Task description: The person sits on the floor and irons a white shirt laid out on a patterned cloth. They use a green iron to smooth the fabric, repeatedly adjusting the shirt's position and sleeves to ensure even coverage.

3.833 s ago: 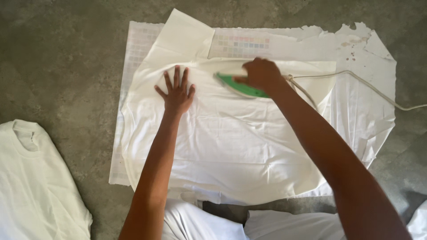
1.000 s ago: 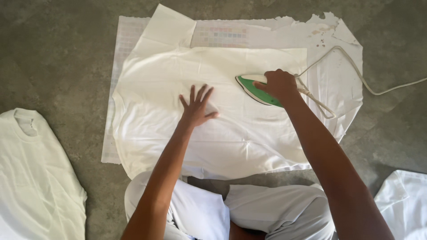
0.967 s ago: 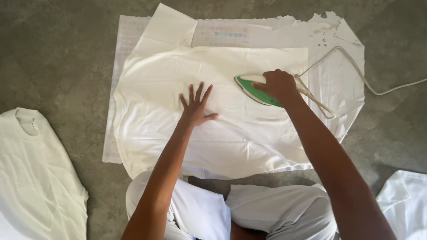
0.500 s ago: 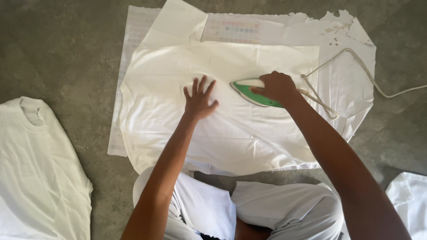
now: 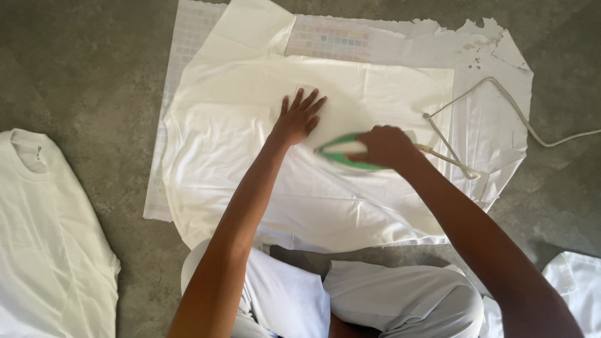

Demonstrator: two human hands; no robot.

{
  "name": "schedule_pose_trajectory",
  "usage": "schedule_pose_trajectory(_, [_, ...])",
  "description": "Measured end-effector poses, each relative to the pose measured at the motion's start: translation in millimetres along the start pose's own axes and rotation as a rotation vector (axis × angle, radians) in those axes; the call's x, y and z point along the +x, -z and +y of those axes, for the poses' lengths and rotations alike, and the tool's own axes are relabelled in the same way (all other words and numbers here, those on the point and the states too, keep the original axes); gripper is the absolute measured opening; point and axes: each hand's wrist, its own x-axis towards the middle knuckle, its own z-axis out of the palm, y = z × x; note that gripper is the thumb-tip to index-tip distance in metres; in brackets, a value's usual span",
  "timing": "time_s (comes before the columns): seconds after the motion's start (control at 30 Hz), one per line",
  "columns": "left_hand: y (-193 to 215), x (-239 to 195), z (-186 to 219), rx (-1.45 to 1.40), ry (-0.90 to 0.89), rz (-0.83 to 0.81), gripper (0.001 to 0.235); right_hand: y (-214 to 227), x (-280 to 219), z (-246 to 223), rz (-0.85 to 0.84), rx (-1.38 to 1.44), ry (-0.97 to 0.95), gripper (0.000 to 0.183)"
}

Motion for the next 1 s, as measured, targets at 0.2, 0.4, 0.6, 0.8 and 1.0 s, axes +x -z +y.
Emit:
schedule_pose_trajectory(0.2, [11,15,24,0.12,0.12,-0.099,0.068,-31,12,19,0.091,0.015,-0.003,0.075])
schedule_pose_trajectory(0.4, [32,31,35,0.096,0.173,-0.088,0.073,13,11,31,-0.022,-0.014,-0.138,0.065])
schedule_pose_trajectory(0.6, [41,29,11,-0.064,0.036,-0.061,0.065,-3,-5,11,-0.133,0.004,-0.016,0.07])
schedule_pose_trajectory(0.8, [45,-29,-10,-0.061,-0.059,0.081,0.065,-49,-14,75,-0.001,0.019,-0.142,0.079])
schedule_pose_trajectory(1.0, [47,-136,-64,0.058,0.004,0.085,0.072,-27,-47,71,-0.098,-0.002,-0.196,0.088])
